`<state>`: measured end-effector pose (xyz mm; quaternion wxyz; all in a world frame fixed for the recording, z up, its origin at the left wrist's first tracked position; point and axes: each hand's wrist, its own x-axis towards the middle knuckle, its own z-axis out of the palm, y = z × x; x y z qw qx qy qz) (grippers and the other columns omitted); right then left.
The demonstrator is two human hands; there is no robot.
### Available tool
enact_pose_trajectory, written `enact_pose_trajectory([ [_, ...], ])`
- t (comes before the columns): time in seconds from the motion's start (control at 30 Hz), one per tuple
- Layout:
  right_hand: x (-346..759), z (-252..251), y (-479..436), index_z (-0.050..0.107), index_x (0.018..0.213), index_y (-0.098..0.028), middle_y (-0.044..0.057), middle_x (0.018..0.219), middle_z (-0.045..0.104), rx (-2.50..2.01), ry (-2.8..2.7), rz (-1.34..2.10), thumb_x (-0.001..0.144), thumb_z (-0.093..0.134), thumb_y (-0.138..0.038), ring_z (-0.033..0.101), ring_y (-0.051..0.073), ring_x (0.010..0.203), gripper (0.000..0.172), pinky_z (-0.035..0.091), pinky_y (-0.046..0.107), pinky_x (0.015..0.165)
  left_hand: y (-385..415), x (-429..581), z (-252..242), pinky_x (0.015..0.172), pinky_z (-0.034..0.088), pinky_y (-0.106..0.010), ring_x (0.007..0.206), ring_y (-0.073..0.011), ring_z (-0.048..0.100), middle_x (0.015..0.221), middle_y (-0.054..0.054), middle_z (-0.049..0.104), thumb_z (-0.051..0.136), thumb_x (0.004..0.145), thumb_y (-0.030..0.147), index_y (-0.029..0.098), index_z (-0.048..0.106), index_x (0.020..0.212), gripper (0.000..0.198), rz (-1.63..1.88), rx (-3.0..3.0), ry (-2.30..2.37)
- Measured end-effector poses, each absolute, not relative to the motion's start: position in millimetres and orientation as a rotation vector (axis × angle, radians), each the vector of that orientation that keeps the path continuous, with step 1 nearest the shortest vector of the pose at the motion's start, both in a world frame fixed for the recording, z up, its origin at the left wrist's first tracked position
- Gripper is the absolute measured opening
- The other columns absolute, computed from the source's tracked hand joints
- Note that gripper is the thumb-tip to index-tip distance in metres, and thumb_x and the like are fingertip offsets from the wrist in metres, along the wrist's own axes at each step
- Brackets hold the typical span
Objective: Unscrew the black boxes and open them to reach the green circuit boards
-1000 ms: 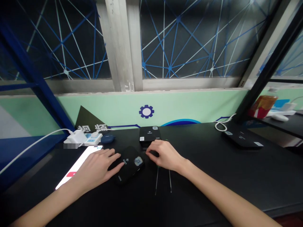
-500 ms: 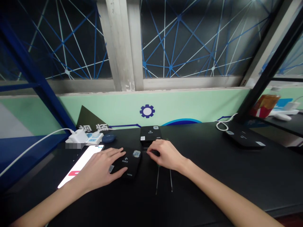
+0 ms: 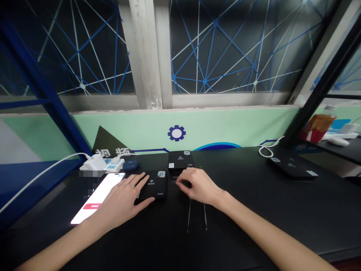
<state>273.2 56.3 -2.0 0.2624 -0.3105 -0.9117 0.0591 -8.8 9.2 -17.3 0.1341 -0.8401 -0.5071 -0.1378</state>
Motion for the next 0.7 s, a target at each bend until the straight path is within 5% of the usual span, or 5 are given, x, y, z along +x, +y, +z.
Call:
enact_pose_trajectory([
  [0.2,273.5,-2.5,56.7,0.07,0.091,-0.02,0.004,0.087,0.073,-0.826,-2.469,0.161,0.093,0.056,-0.021,0.064,0.018,0.078,0.014,0.049,0.03,0.073,3.0,-2.8,-13.5,0.084,0.055,-0.044,0.105,-0.0296,0.066,0.115,-0.011,0.069,0.045,0.099,0.044,0.018,0.066,0.107,0.034,-0.546,-2.458,-1.342],
  [0.4,273.2,-1.4,55.8,0.069,0.087,-0.019,0.004,0.082,0.071,-0.835,-2.465,0.148,0.095,0.054,-0.024,0.062,0.018,0.075,0.017,0.048,0.031,0.072,-2.8,0.7,-11.9,0.069,0.059,-0.039,0.088,-0.0271,0.072,0.1,-0.009,0.074,0.044,0.098,0.039,0.02,0.065,0.09,0.029,-0.537,-2.491,-1.337],
  [0.7,273.7,0.8,55.4,0.066,0.082,-0.019,0.004,0.077,0.069,-0.842,-2.452,0.124,0.095,0.053,-0.025,0.06,0.018,0.071,0.02,0.047,0.031,0.069,-4.5,3.7,-13.2,0.088,0.057,-0.047,0.106,-0.0303,0.069,0.113,-0.008,0.073,0.048,0.097,0.038,0.021,0.076,0.087,0.034,-0.583,-2.536,-1.362],
])
